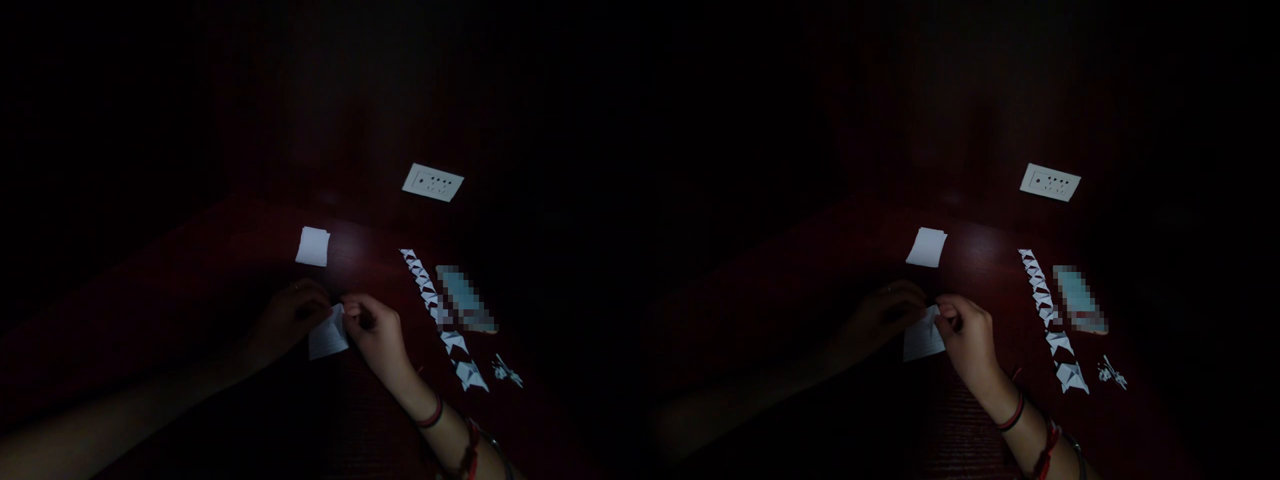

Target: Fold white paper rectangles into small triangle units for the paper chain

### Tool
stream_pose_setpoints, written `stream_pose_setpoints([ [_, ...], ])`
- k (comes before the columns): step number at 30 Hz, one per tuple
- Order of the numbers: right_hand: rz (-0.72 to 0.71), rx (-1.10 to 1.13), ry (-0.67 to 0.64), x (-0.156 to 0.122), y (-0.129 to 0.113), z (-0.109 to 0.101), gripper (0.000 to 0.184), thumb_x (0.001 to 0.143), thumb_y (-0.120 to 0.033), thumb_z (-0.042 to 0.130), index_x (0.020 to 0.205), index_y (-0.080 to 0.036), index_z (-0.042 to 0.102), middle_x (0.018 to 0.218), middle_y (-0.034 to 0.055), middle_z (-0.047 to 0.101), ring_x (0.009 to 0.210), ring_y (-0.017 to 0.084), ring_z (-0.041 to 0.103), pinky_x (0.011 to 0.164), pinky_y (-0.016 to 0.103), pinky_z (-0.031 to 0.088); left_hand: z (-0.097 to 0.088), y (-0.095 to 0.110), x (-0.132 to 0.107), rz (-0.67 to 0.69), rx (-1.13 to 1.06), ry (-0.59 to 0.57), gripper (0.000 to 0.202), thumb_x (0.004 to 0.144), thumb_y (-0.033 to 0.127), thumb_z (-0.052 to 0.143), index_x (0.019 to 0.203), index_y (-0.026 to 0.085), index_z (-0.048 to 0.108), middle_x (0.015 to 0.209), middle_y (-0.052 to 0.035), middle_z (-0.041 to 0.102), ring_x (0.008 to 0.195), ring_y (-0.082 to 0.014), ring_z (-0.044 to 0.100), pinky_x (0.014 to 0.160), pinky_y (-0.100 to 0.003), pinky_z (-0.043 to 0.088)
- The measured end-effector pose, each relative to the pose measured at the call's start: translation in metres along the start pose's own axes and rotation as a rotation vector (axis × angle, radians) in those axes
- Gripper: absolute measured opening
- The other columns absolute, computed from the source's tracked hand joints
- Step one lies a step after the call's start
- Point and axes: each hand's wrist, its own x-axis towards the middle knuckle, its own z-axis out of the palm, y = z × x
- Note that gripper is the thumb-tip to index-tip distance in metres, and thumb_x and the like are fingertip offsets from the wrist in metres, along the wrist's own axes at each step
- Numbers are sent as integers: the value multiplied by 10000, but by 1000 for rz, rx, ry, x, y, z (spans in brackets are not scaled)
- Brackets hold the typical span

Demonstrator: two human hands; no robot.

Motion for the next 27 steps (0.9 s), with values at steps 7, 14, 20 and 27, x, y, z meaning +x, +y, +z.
stream_pose_setpoints([
  [7,-20,-26,-34,1,-5,-7,174,726,-178,606,893,-167,655,744,28,647,654,127,577,605,224,455,-4,5,0,46,-15,-32,78,810,164,516,797,185,591,920,-9,538,868,-124,524,751,-235,425],
  [14,-77,-121,-4,3,-7,-11,53,714,-182,617,754,-187,651,707,14,641,658,131,578,605,232,450,-5,3,0,65,73,-7,51,813,153,503,795,182,541,855,1,521,826,-125,511,736,-249,421],
  [20,-54,-103,20,2,-7,-8,97,716,-168,613,809,-190,631,699,0,637,634,119,580,598,223,447,-4,7,-3,130,130,-50,154,833,165,481,940,226,573,975,-10,520,907,-133,505,778,-249,424],
  [27,-65,-96,52,1,-9,-7,181,710,-143,617,883,-194,634,695,-10,640,625,117,579,604,223,451,-6,14,-3,91,128,-51,204,780,225,577,981,249,564,1009,6,541,919,-141,517,801,-251,430],
])
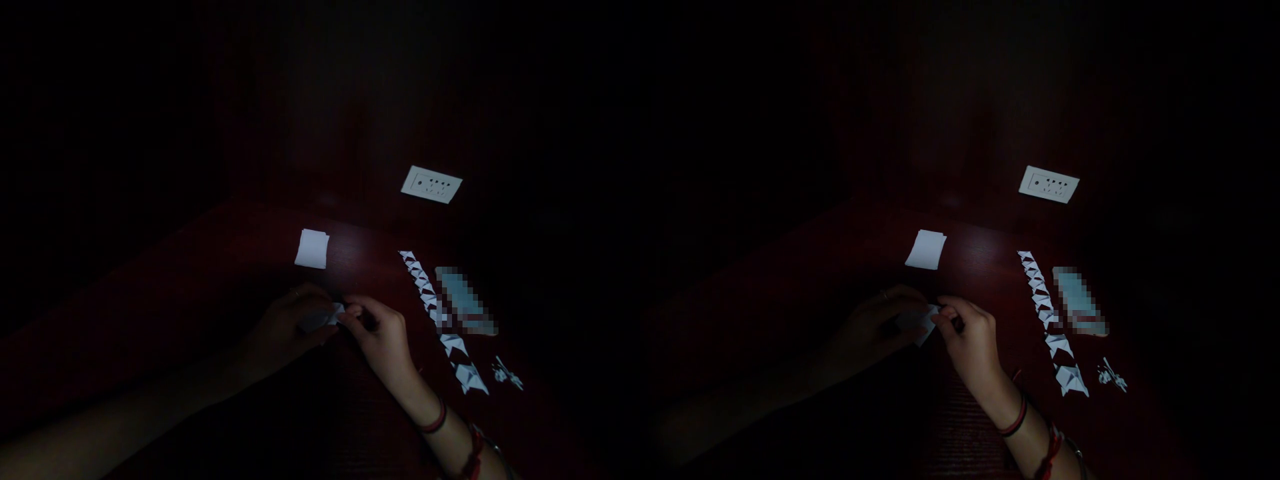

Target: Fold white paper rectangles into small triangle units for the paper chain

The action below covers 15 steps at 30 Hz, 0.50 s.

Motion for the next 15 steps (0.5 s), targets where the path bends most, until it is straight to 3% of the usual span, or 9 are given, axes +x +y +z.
stream_pose_setpoints([
  [4,-8,-23,-14,0,0,1,187,706,-143,626,886,-188,649,722,4,647,650,121,583,619,224,453,1,-1,0,2,8,16,147,831,153,479,907,222,584,944,3,568,881,-124,536,787,-237,430],
  [15,-69,-46,-56,1,2,-2,64,735,-152,599,749,-198,642,722,8,575,676,125,537,600,228,428,0,1,-1,-21,68,-2,133,862,179,419,856,194,551,861,3,582,795,-118,551,725,-228,431],
])
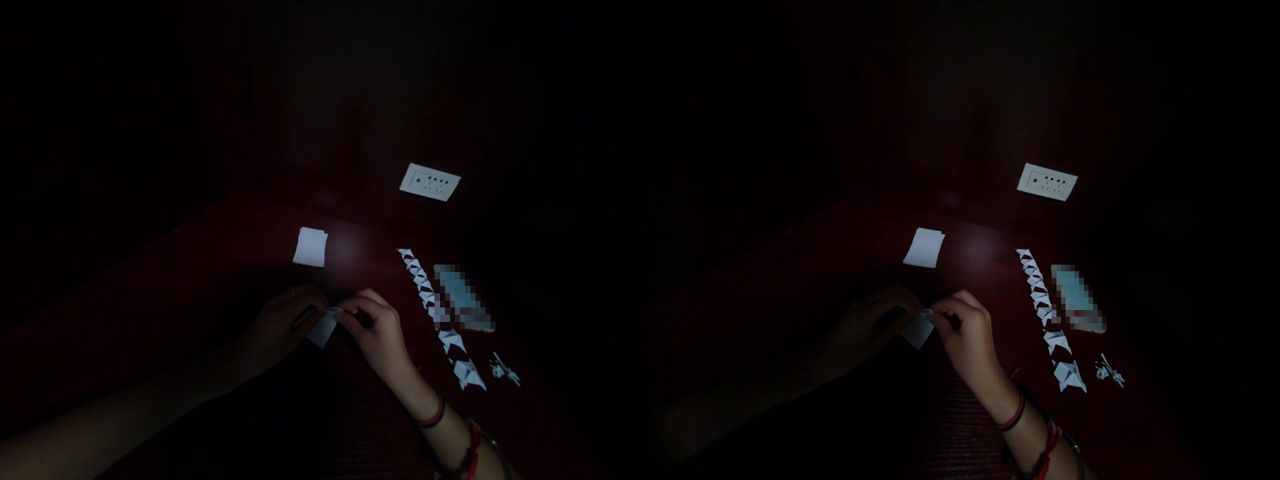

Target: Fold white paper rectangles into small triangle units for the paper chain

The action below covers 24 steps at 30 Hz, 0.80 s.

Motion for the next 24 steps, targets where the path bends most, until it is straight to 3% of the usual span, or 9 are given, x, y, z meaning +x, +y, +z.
stream_pose_setpoints([
  [7,-47,-42,-20,-2,-3,2,99,753,-104,561,740,-191,605,776,18,581,755,146,525,680,258,420,0,-1,-1,-7,28,-16,78,828,231,508,896,205,537,874,10,578,800,-122,553,733,-218,433],
  [15,-98,-18,-67,-2,-5,-2,89,779,-137,548,801,-196,612,788,16,605,762,139,534,685,253,421,-1,3,-1,4,9,42,67,831,169,488,792,192,537,781,28,585,713,-96,561,687,-197,434],
  [24,-162,-12,-24,-3,-9,-4,111,787,-108,509,758,-179,590,745,16,578,724,138,514,653,265,411,1,1,-2,-32,-60,62,53,812,249,539,816,197,528,782,44,580,712,-90,557,665,-185,439],
])
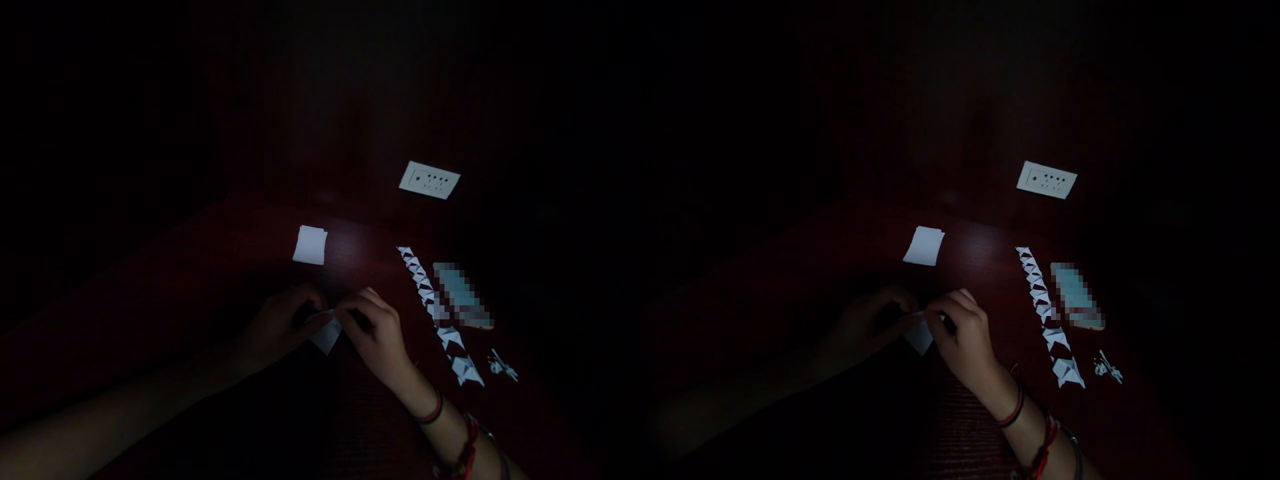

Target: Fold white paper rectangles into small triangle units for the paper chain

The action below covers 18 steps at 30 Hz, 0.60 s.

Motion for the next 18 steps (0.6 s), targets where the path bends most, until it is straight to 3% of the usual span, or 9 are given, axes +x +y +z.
stream_pose_setpoints([
  [4,9,-1,50,1,0,-1,118,790,-100,493,732,-176,563,719,9,556,700,133,503,640,262,407,-1,1,1,-65,-34,-15,88,805,280,542,801,192,531,760,40,579,689,-96,556,628,-190,443],
  [10,36,14,-32,4,6,-5,92,780,-147,543,849,-192,582,839,25,583,796,147,523,703,279,421,0,-4,2,-123,-130,-14,104,800,283,552,800,187,511,745,40,547,675,-92,535,603,-188,432],
  [18,35,-46,-98,3,8,-2,93,810,-131,486,762,-174,553,738,17,557,715,135,506,642,255,401,1,-5,5,-89,-130,-121,68,823,251,520,861,195,523,824,30,543,750,-105,520,667,-213,406],
])
